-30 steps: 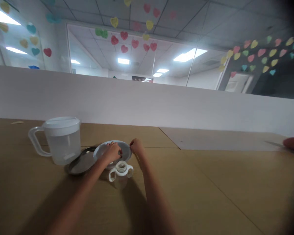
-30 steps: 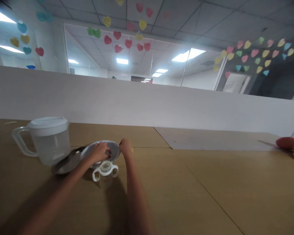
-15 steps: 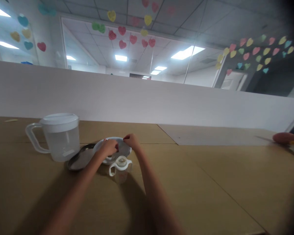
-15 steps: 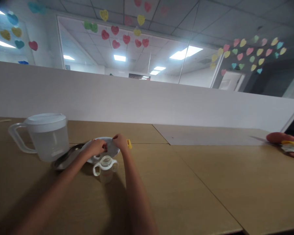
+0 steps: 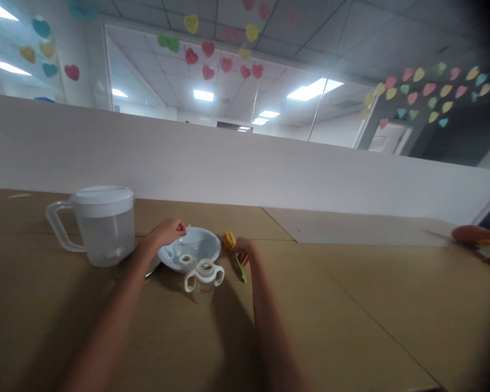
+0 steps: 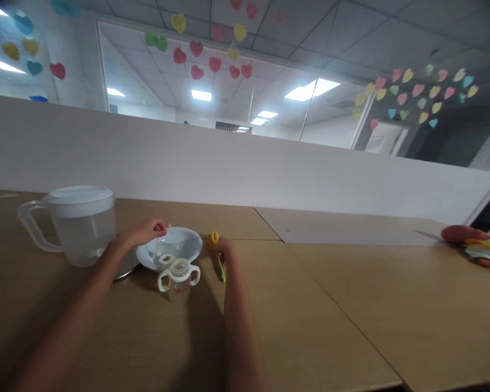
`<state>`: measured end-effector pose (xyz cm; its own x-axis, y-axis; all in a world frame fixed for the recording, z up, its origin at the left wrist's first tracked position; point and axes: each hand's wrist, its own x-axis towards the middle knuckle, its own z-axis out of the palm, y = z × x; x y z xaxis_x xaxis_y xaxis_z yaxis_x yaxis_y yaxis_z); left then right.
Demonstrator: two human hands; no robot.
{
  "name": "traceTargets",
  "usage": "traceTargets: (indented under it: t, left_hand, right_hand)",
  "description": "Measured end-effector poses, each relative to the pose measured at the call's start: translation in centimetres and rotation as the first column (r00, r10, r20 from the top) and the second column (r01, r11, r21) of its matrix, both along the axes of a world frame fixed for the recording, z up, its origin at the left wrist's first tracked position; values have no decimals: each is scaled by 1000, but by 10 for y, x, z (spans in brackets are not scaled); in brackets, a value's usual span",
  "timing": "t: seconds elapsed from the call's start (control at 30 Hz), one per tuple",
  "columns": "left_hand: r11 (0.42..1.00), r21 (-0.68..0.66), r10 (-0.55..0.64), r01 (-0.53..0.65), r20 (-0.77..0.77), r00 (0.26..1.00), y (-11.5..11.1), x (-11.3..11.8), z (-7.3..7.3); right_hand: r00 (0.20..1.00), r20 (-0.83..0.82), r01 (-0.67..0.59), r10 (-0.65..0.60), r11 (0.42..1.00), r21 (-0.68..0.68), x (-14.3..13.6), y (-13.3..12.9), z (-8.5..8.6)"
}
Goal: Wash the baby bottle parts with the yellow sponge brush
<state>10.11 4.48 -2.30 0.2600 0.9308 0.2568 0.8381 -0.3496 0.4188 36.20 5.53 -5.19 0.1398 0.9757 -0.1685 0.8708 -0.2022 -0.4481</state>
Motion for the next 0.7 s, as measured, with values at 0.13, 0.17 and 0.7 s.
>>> traceTargets:
  t: [0.13,0.17,0.7]
  left_hand:
    - [991,136,1,-20,139,990,-6,-3,14]
    - [984,175,-5,-28,185,983,-9,-2,18]
    - [987,160,-131,14,750,649,-23,23,36]
  right_hand:
    - [1000,-15,19,-23,974,-224,9,-6,-11]
    - [999,-17,25,-29,975,-221,11,-6,-11]
    - [895,-224,-287,385,883,370,-31,-64,94]
